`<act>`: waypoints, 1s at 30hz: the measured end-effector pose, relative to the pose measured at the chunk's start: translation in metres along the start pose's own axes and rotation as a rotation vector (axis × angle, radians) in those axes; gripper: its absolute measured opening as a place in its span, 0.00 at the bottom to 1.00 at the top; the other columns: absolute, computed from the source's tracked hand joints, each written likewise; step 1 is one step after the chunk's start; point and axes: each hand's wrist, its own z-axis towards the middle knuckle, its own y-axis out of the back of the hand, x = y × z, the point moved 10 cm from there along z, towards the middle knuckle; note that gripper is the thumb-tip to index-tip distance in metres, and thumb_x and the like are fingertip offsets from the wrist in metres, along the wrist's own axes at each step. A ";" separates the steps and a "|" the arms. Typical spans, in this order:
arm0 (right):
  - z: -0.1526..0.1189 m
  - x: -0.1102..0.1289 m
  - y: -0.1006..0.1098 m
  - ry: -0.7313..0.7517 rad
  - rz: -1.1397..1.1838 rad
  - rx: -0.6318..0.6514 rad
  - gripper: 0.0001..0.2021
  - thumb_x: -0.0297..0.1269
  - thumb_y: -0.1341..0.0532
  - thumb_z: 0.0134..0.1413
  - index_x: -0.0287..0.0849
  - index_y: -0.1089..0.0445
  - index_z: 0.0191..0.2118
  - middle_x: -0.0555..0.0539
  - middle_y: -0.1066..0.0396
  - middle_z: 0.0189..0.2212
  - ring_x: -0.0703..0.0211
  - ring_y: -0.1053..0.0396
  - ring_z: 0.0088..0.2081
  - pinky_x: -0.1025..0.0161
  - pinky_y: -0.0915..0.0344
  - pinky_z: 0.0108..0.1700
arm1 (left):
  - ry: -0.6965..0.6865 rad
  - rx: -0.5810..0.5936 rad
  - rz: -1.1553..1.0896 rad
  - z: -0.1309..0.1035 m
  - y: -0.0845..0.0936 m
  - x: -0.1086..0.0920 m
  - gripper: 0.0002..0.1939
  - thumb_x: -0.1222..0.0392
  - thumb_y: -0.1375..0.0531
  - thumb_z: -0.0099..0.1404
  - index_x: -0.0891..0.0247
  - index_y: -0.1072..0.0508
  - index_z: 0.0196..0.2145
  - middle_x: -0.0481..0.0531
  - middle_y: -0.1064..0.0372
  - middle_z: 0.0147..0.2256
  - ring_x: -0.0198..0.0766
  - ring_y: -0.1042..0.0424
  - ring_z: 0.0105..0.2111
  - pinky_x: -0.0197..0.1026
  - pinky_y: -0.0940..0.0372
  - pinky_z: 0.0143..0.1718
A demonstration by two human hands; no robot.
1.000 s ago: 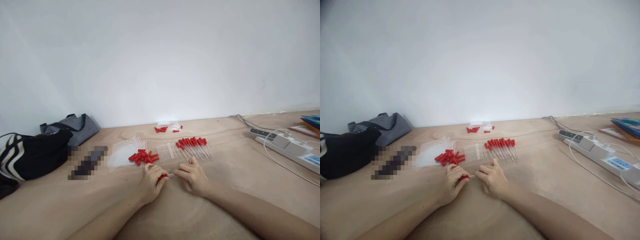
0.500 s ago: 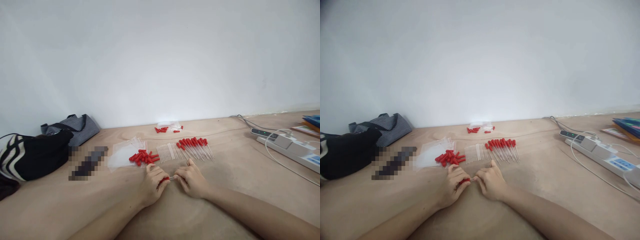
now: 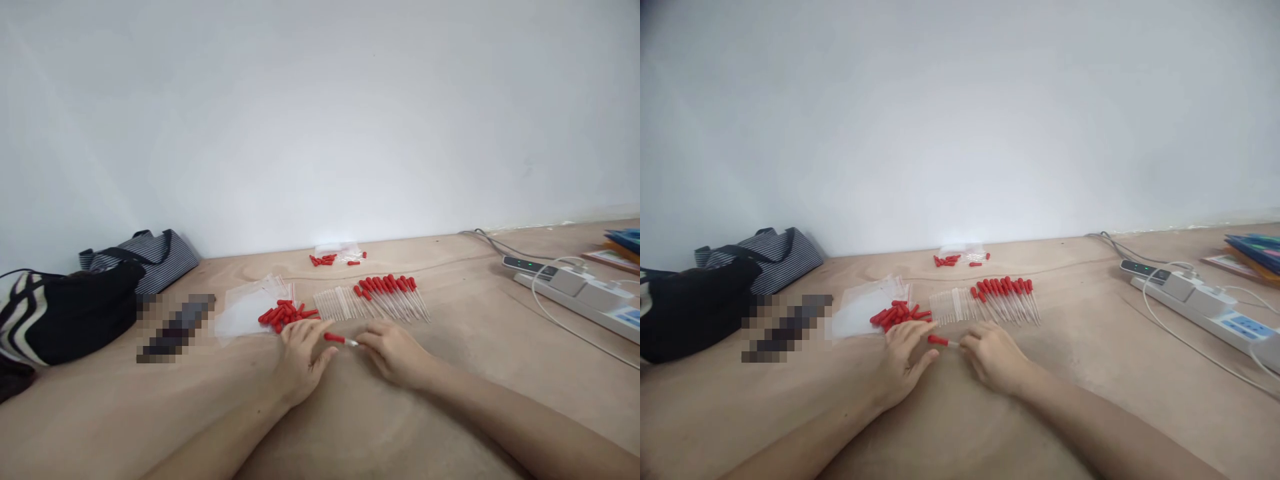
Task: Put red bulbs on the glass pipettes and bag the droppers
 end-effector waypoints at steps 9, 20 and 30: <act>0.022 -0.090 0.005 -0.622 -0.221 -0.050 0.13 0.34 0.53 0.56 0.36 0.36 0.42 0.41 0.29 0.33 0.55 0.32 0.35 0.64 0.46 0.33 | 0.333 -0.187 0.148 0.000 0.026 0.058 0.15 0.59 0.43 0.56 0.55 0.34 0.42 0.52 0.35 0.42 0.50 0.41 0.45 0.53 0.49 0.44; 0.042 -0.079 0.010 -0.603 -0.320 -0.080 0.12 0.37 0.49 0.52 0.40 0.30 0.30 0.41 0.30 0.35 0.52 0.37 0.40 0.56 0.53 0.41 | 0.305 -0.173 0.243 0.000 0.025 0.057 0.11 0.60 0.42 0.54 0.55 0.31 0.38 0.53 0.36 0.42 0.49 0.41 0.44 0.53 0.47 0.41; 0.054 -0.104 -0.007 -0.828 -0.239 0.093 0.11 0.34 0.46 0.46 0.37 0.29 0.33 0.38 0.28 0.33 0.51 0.33 0.37 0.54 0.52 0.41 | 0.122 -0.121 0.371 0.020 0.013 0.047 0.06 0.58 0.43 0.57 0.57 0.26 0.30 0.57 0.37 0.42 0.50 0.42 0.44 0.54 0.50 0.42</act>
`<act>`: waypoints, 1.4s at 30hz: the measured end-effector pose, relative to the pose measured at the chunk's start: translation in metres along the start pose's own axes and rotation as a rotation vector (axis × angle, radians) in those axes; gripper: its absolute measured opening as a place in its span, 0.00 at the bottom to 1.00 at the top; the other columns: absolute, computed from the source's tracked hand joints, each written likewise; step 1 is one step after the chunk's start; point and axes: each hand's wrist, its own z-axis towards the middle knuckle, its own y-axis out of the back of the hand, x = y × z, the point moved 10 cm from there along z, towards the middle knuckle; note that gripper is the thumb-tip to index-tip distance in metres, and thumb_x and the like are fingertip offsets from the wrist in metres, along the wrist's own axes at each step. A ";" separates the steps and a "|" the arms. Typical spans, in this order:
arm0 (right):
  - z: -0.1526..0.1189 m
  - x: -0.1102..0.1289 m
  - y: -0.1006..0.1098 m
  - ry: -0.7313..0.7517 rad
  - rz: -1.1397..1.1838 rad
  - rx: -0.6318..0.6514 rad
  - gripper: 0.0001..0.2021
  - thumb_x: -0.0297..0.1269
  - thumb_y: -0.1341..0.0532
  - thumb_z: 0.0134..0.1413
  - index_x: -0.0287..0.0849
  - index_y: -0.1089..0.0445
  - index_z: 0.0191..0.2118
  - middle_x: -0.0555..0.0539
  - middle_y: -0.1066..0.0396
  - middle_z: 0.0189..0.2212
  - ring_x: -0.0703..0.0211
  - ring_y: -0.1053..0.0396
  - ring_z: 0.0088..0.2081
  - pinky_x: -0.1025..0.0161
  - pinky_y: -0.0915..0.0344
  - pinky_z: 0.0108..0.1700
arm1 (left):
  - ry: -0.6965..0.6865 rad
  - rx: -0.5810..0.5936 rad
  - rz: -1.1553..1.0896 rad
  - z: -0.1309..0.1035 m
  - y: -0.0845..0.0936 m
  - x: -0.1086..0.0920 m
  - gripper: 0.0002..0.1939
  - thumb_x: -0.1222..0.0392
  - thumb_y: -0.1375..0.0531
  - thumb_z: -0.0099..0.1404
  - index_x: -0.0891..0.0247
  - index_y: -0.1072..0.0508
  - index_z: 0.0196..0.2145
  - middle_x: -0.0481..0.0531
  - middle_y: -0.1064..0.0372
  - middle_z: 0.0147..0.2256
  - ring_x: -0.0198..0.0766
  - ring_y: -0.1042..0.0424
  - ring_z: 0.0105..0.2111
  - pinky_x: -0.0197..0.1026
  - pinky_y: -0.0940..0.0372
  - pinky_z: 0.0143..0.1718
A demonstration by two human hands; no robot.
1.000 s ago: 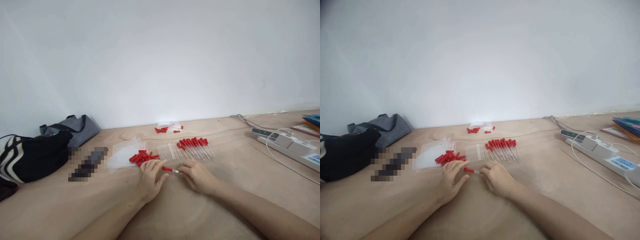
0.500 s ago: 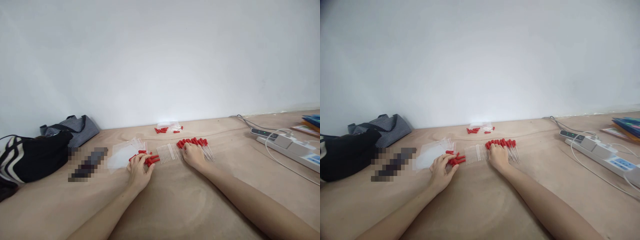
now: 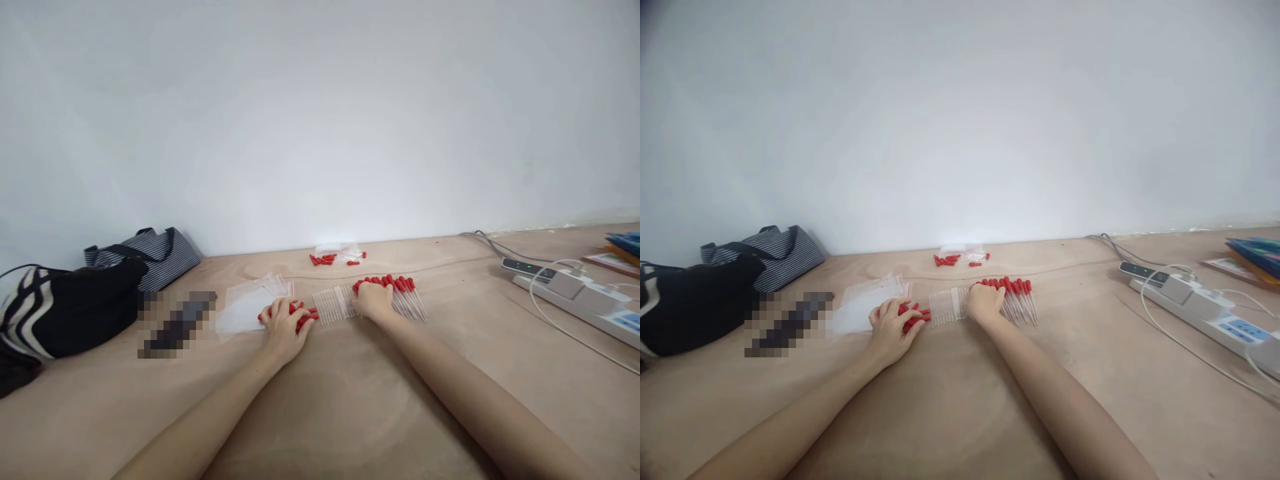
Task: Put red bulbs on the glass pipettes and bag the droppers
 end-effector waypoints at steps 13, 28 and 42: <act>0.000 -0.002 0.006 0.016 0.083 -0.020 0.12 0.38 0.47 0.48 0.37 0.30 0.28 0.40 0.29 0.28 0.50 0.32 0.34 0.56 0.47 0.39 | 0.107 0.029 -0.199 0.011 -0.007 0.012 0.06 0.59 0.45 0.59 0.57 0.28 0.31 0.52 0.34 0.39 0.46 0.40 0.42 0.50 0.48 0.40; -0.102 -0.016 0.026 0.719 0.512 -0.177 0.15 0.28 0.53 0.55 0.41 0.40 0.47 0.44 0.32 0.34 0.59 0.35 0.35 0.61 0.41 0.38 | -0.147 0.223 -0.455 -0.024 -0.006 -0.057 0.09 0.64 0.50 0.63 0.59 0.33 0.39 0.50 0.30 0.33 0.40 0.35 0.35 0.45 0.46 0.37; -0.118 0.015 0.017 0.791 0.469 -0.098 0.13 0.30 0.51 0.56 0.43 0.33 0.42 0.49 0.32 0.26 0.64 0.38 0.27 0.59 0.50 0.39 | -0.113 0.252 -0.442 -0.020 -0.005 -0.059 0.08 0.63 0.49 0.63 0.57 0.31 0.36 0.46 0.29 0.33 0.37 0.35 0.35 0.44 0.53 0.38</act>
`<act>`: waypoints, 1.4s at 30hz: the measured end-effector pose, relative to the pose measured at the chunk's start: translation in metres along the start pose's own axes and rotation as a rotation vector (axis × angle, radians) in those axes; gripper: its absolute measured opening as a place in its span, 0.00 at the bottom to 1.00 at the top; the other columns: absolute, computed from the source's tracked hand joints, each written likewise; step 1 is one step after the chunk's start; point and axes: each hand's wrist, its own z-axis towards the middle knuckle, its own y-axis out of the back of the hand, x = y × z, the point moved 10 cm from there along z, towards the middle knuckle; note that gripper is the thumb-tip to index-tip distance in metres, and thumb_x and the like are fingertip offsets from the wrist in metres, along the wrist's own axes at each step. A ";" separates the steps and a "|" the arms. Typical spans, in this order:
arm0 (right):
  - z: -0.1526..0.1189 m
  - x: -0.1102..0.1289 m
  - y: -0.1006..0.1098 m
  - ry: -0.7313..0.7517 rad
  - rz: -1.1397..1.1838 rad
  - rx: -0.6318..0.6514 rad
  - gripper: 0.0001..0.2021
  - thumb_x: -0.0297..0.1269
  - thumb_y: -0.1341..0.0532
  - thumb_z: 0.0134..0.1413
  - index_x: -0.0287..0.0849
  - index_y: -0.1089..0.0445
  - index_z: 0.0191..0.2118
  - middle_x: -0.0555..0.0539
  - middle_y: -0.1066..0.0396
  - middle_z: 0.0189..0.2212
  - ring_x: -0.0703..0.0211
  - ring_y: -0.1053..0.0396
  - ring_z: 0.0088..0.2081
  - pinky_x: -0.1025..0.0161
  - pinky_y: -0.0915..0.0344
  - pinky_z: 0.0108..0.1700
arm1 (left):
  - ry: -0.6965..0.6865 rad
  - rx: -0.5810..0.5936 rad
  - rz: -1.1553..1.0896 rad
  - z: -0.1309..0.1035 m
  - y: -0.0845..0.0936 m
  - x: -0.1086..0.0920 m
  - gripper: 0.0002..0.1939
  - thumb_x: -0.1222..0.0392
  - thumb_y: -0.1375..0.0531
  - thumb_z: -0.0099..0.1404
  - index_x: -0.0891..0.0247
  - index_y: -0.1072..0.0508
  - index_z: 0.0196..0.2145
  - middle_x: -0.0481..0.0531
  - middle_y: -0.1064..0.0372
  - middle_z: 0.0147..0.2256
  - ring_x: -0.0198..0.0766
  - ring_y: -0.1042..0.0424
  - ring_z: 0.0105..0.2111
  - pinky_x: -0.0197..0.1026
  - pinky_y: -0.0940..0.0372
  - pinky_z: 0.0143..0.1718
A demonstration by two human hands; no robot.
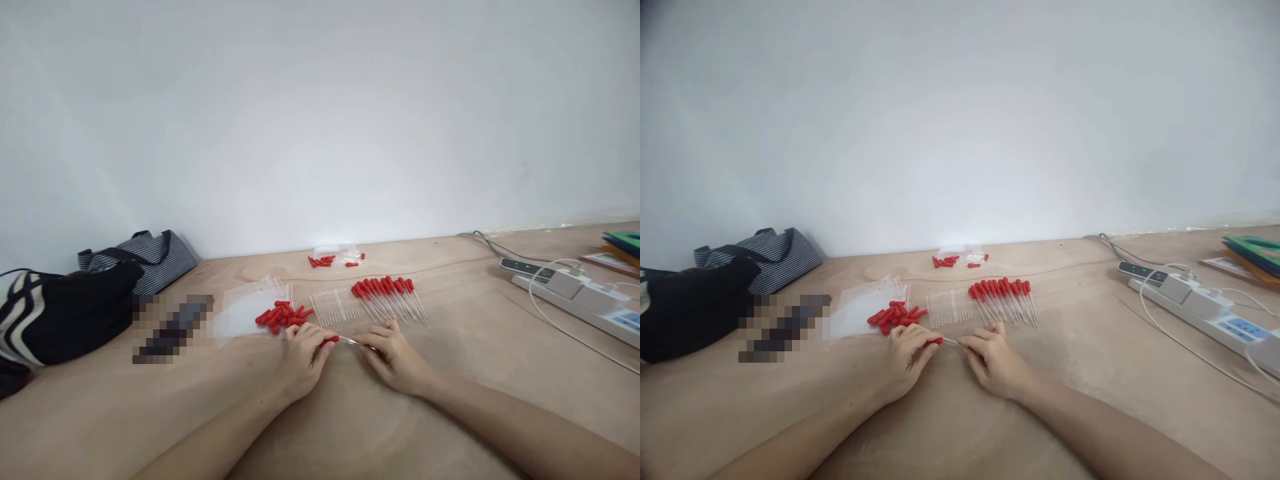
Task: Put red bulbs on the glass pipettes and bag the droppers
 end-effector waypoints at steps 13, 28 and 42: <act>-0.002 0.026 0.011 0.270 -0.178 -0.182 0.13 0.25 0.52 0.54 0.40 0.32 0.38 0.51 0.38 0.21 0.66 0.45 0.24 0.63 0.57 0.33 | -0.002 -0.029 -0.033 -0.002 -0.001 -0.003 0.06 0.62 0.48 0.62 0.61 0.32 0.29 0.45 0.31 0.27 0.36 0.36 0.31 0.45 0.54 0.39; 0.004 0.024 0.002 0.220 -0.193 -0.093 0.11 0.28 0.53 0.54 0.38 0.34 0.29 0.50 0.36 0.22 0.66 0.45 0.24 0.62 0.59 0.33 | -0.147 -0.088 0.013 -0.004 0.006 -0.022 0.06 0.62 0.47 0.61 0.61 0.33 0.27 0.45 0.30 0.25 0.35 0.35 0.30 0.46 0.53 0.43; 0.008 0.009 -0.019 0.084 -0.066 0.133 0.11 0.30 0.54 0.57 0.39 0.39 0.26 0.52 0.34 0.22 0.68 0.44 0.23 0.63 0.56 0.36 | -0.169 -0.031 0.003 -0.006 0.001 -0.025 0.06 0.62 0.47 0.60 0.61 0.32 0.27 0.46 0.31 0.25 0.36 0.36 0.30 0.48 0.52 0.44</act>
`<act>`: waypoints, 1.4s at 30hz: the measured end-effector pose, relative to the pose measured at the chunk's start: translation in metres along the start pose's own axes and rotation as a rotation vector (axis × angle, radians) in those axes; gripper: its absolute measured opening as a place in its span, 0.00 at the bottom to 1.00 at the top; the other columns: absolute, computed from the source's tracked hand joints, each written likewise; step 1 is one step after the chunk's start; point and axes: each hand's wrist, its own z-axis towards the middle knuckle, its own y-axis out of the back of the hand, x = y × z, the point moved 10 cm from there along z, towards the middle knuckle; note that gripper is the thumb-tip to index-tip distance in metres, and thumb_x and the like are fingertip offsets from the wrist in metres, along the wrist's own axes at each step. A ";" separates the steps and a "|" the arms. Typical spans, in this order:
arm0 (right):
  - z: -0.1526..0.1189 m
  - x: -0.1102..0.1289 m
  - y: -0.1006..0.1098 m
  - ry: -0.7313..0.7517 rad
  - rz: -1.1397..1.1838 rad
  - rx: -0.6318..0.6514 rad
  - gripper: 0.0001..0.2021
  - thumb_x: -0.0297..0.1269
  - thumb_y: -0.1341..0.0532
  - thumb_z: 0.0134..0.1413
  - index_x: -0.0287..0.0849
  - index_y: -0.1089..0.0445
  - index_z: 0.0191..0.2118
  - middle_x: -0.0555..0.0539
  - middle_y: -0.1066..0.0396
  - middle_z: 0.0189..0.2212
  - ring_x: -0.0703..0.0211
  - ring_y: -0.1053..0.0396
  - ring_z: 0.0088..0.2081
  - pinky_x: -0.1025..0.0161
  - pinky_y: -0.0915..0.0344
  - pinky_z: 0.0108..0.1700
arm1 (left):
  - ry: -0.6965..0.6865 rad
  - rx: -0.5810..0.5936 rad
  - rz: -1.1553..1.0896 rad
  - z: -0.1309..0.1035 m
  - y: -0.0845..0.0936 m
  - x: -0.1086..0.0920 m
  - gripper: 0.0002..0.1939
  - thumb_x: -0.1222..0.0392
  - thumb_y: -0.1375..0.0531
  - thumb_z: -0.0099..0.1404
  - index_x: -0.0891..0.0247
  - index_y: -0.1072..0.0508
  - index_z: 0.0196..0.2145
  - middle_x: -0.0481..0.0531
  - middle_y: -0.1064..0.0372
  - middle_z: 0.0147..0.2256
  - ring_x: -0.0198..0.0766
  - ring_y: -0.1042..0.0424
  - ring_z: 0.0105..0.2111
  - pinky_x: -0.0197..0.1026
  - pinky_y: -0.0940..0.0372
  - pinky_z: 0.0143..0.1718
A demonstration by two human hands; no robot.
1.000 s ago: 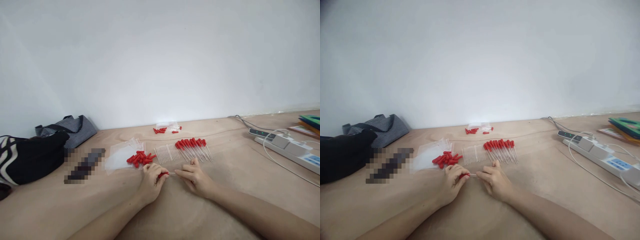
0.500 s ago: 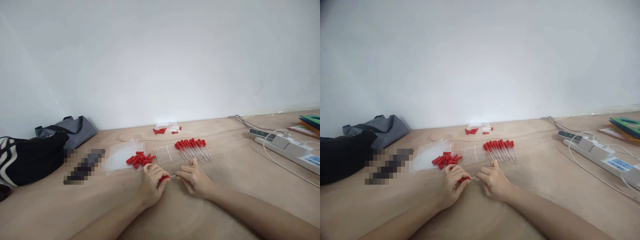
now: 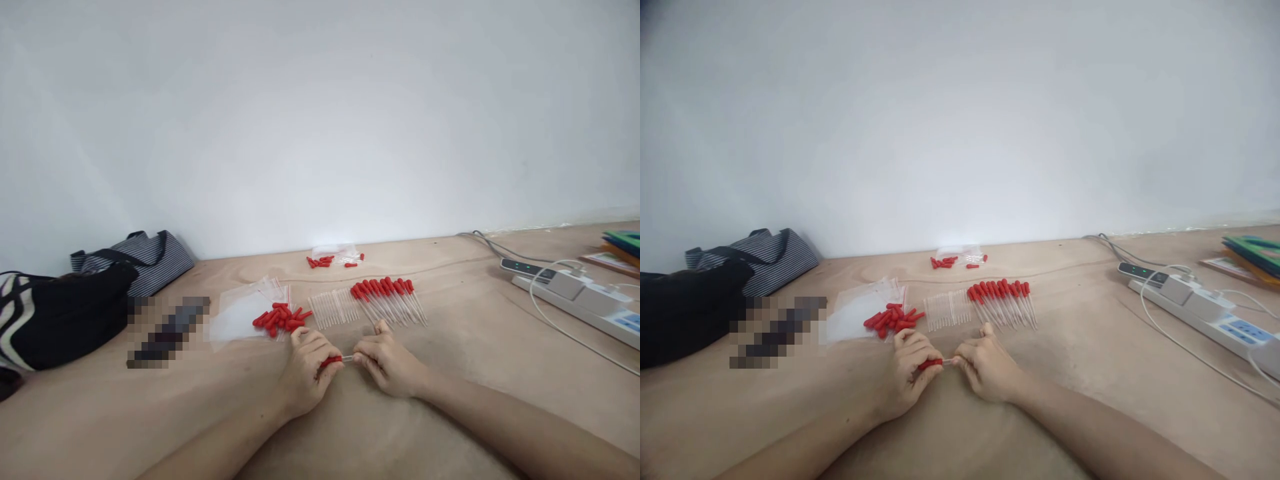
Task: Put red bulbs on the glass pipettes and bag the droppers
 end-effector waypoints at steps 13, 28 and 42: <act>-0.005 -0.006 0.013 0.069 -0.048 -0.049 0.11 0.31 0.54 0.57 0.39 0.36 0.30 0.49 0.35 0.23 0.64 0.42 0.26 0.62 0.53 0.36 | 0.039 -0.006 0.013 0.002 0.004 0.009 0.05 0.62 0.46 0.59 0.60 0.33 0.26 0.45 0.31 0.25 0.36 0.35 0.30 0.48 0.53 0.45; 0.000 -0.022 0.024 -0.099 -0.069 -0.042 0.12 0.34 0.50 0.55 0.40 0.31 0.27 0.48 0.35 0.25 0.62 0.39 0.29 0.64 0.47 0.33 | 0.063 -0.019 0.118 0.006 0.013 0.024 0.10 0.57 0.43 0.57 0.57 0.32 0.39 0.49 0.30 0.36 0.42 0.36 0.39 0.51 0.56 0.46; 0.013 -0.113 0.036 -0.750 -0.333 -0.121 0.10 0.35 0.50 0.54 0.38 0.34 0.37 0.42 0.29 0.31 0.54 0.32 0.34 0.64 0.47 0.30 | 0.358 -0.286 0.389 -0.006 0.056 0.099 0.08 0.58 0.47 0.61 0.58 0.28 0.31 0.52 0.30 0.35 0.45 0.36 0.38 0.51 0.53 0.41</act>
